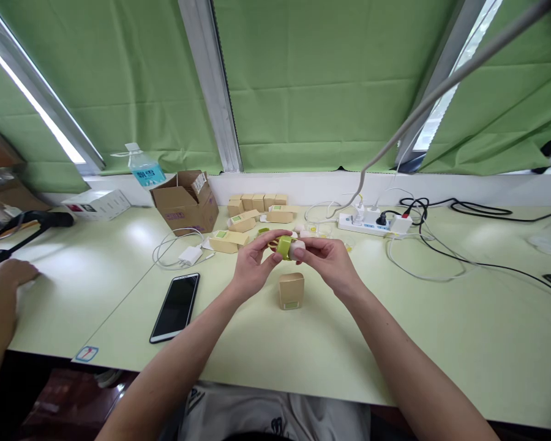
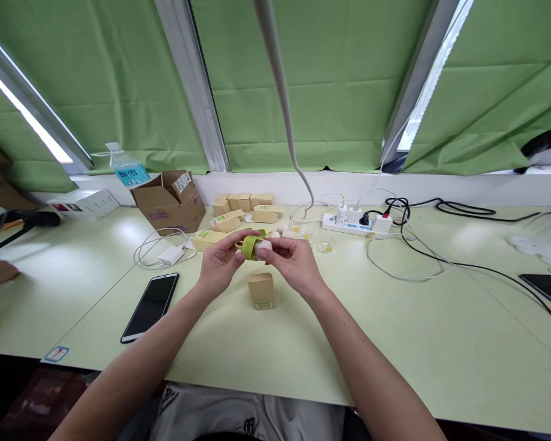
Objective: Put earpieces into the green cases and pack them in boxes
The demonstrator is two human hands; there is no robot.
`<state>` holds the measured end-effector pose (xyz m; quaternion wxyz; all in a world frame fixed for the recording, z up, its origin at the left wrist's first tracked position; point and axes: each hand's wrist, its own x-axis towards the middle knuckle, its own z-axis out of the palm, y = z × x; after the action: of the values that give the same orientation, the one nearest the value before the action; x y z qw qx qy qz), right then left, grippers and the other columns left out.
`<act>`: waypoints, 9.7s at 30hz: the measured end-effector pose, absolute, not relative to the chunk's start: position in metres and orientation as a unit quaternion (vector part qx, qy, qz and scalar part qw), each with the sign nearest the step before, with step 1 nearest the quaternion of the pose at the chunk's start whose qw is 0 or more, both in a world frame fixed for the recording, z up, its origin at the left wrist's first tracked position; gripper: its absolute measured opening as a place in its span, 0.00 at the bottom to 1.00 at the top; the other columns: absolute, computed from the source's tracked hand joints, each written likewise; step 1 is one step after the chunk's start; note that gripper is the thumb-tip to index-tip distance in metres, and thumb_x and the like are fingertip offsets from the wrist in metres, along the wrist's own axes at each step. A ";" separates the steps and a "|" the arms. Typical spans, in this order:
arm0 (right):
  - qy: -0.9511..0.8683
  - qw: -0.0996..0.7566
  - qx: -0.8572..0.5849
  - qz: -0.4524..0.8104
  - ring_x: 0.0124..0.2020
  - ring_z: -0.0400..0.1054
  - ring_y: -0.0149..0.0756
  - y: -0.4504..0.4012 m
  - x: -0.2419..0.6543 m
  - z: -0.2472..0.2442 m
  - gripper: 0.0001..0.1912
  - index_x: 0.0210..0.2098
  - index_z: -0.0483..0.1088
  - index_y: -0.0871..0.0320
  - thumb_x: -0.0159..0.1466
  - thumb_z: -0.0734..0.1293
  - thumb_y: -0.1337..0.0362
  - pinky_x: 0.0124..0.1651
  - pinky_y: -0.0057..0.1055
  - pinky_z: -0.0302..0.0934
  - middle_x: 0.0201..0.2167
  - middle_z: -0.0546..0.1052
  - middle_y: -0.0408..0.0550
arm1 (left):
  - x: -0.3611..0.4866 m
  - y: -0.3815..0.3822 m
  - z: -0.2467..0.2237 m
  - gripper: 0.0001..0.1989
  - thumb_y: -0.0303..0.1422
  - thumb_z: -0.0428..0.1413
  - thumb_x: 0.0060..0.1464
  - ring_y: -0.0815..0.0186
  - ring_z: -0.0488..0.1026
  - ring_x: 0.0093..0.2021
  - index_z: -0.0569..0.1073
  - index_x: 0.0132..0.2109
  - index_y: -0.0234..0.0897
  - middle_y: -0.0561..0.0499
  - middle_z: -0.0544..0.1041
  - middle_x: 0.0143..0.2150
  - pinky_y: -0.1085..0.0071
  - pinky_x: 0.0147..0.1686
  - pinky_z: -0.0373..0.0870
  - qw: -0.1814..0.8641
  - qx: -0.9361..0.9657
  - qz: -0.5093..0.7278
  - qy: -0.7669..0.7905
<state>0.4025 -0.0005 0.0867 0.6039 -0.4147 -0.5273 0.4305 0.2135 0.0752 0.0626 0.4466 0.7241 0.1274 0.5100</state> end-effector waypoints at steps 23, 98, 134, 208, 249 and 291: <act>-0.478 0.653 -0.435 0.395 0.34 0.75 0.40 -0.002 0.392 0.075 0.25 0.40 0.87 0.55 0.54 0.82 0.42 0.44 0.42 0.74 0.33 0.85 0.49 | 0.228 0.075 0.046 0.20 0.34 0.69 0.61 0.55 0.79 0.60 0.81 0.60 0.43 0.40 0.83 0.59 0.61 0.55 0.77 0.383 0.732 0.555 0.101; -0.564 0.238 -0.783 -0.114 0.63 0.60 0.61 0.050 0.479 -0.012 0.15 0.50 0.81 0.57 0.68 0.66 0.72 0.61 0.53 0.56 0.61 0.72 0.65 | 0.223 0.098 0.040 0.26 0.44 0.72 0.57 0.65 0.80 0.54 0.78 0.60 0.43 0.47 0.82 0.56 0.71 0.54 0.77 0.557 0.540 0.601 0.192; -0.555 0.611 -0.367 0.430 0.62 0.74 0.49 0.018 0.414 0.059 0.26 0.54 0.81 0.49 0.59 0.82 0.49 0.61 0.47 0.75 0.59 0.82 0.52 | 0.219 0.079 0.050 0.19 0.38 0.66 0.63 0.55 0.80 0.58 0.77 0.59 0.44 0.43 0.83 0.60 0.58 0.56 0.74 0.297 0.765 0.520 0.239; -0.763 0.373 -0.521 -0.085 0.42 0.80 0.43 0.015 0.405 0.022 0.15 0.59 0.65 0.56 0.75 0.62 0.61 0.28 0.33 0.61 0.65 0.76 0.61 | 0.218 0.094 -0.008 0.12 0.29 0.53 0.64 0.59 0.77 0.46 0.78 0.51 0.38 0.46 0.83 0.48 0.63 0.48 0.73 0.355 0.776 0.457 0.251; -0.808 0.290 -0.512 0.022 0.59 0.72 0.51 0.015 0.413 0.023 0.27 0.63 0.63 0.52 0.66 0.71 0.69 0.44 0.44 0.78 0.64 0.69 0.58 | 0.204 0.092 -0.012 0.22 0.39 0.59 0.65 0.50 0.76 0.61 0.77 0.63 0.41 0.42 0.80 0.64 0.57 0.53 0.71 0.358 0.774 0.447 0.269; -0.731 0.499 -0.432 0.172 0.53 0.76 0.44 0.025 0.411 0.005 0.05 0.36 0.79 0.52 0.64 0.70 0.68 0.42 0.38 0.76 0.54 0.79 0.52 | 0.188 0.096 0.006 0.03 0.34 0.61 0.63 0.51 0.77 0.61 0.79 0.43 0.44 0.43 0.81 0.60 0.50 0.63 0.71 0.237 0.870 0.385 0.197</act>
<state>0.4108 0.0254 0.0048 0.4987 -0.4321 -0.7315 0.1718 0.1884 0.0956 0.0063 0.2373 0.8697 0.1971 0.3852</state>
